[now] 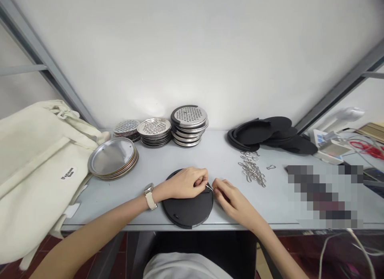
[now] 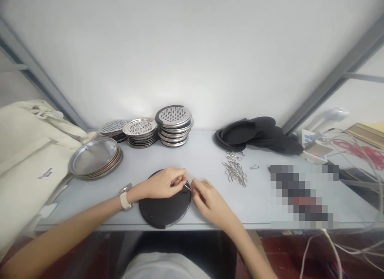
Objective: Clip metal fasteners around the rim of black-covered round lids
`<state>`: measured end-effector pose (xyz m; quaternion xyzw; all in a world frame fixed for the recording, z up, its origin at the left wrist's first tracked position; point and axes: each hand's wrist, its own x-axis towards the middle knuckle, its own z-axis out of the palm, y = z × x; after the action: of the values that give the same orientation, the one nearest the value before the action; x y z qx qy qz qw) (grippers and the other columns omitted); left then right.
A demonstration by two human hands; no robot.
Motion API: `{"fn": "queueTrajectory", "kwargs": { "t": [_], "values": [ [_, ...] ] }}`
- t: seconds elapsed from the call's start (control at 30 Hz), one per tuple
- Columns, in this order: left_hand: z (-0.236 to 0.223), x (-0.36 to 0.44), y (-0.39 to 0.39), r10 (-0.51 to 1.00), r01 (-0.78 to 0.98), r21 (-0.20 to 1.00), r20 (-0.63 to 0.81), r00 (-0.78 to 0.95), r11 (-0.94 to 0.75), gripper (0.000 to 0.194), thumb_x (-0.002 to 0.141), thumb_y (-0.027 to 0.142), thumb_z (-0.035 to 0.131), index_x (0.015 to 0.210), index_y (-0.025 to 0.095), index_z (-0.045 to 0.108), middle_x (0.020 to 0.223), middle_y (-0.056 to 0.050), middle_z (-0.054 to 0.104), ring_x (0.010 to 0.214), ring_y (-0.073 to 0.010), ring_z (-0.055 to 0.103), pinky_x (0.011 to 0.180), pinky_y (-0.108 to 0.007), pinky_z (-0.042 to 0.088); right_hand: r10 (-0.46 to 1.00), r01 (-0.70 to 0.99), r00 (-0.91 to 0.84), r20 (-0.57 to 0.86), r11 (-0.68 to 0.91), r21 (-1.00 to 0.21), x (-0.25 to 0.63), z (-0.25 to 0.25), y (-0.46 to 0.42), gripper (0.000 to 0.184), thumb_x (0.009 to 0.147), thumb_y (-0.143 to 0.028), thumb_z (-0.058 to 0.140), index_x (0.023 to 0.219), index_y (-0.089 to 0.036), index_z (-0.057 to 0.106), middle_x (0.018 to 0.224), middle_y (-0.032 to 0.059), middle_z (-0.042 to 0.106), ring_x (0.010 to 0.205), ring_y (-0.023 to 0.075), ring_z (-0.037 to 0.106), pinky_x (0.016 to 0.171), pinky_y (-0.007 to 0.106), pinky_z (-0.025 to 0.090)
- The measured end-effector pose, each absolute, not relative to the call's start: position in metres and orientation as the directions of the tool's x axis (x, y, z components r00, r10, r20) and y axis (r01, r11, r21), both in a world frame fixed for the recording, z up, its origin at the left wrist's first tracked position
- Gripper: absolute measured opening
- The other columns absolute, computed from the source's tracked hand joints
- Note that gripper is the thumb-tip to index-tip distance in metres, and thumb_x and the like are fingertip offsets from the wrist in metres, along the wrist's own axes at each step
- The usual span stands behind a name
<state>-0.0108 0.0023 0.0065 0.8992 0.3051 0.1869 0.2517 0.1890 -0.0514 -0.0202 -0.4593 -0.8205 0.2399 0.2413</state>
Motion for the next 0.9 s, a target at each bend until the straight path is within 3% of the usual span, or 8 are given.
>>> {"fn": "queueTrajectory", "kwargs": {
  "t": [0.17, 0.37, 0.57, 0.9],
  "values": [
    [0.0058, -0.0115, 0.0023, 0.655, 0.453, 0.597, 0.167, 0.737, -0.662, 0.003, 0.087, 0.021, 0.048, 0.087, 0.019, 0.050, 0.069, 0.004, 0.051, 0.063, -0.0104, 0.047, 0.063, -0.023, 0.037, 0.865, 0.637, -0.468, 0.183, 0.473, -0.609, 0.1898, -0.0223, -0.0500, 0.021, 0.096, -0.017, 0.032, 0.075, -0.022, 0.037, 0.069, -0.0017, 0.045, 0.070, 0.0164, 0.047, 0.066, 0.030, 0.040],
    [0.0099, -0.0126, -0.0008, 0.629, 0.358, 0.645, 0.249, 0.737, -0.675, 0.015, 0.085, 0.023, 0.054, 0.098, 0.019, 0.051, 0.098, -0.004, 0.056, 0.086, -0.0146, 0.054, 0.080, -0.027, 0.044, 0.863, 0.652, -0.468, 0.190, 0.482, -0.585, 0.1888, -0.0254, -0.0479, 0.019, 0.094, -0.015, 0.034, 0.076, -0.022, 0.039, 0.071, -0.0006, 0.047, 0.070, 0.0167, 0.048, 0.066, 0.030, 0.040],
    [0.0104, -0.0127, -0.0017, 0.562, 0.341, 0.566, 0.275, 0.780, -0.751, 0.022, 0.079, 0.022, 0.061, 0.099, 0.018, 0.053, 0.098, -0.005, 0.058, 0.094, -0.0189, 0.054, 0.088, -0.031, 0.042, 0.871, 0.659, -0.456, 0.181, 0.467, -0.589, 0.1897, -0.0262, -0.0483, 0.018, 0.093, -0.015, 0.038, 0.076, -0.022, 0.041, 0.069, -0.0010, 0.047, 0.071, 0.0170, 0.048, 0.065, 0.030, 0.041],
    [0.0132, -0.0128, -0.0012, 0.539, 0.294, 0.614, 0.259, 0.801, -0.732, 0.025, 0.081, 0.017, 0.061, 0.105, 0.018, 0.054, 0.102, -0.005, 0.061, 0.098, -0.0189, 0.055, 0.090, -0.031, 0.042, 0.859, 0.631, -0.470, 0.201, 0.486, -0.605, 0.1911, -0.0241, -0.0499, 0.017, 0.094, -0.017, 0.037, 0.081, -0.021, 0.047, 0.070, 0.0008, 0.052, 0.072, 0.0181, 0.051, 0.067, 0.031, 0.042]
  ]
}}
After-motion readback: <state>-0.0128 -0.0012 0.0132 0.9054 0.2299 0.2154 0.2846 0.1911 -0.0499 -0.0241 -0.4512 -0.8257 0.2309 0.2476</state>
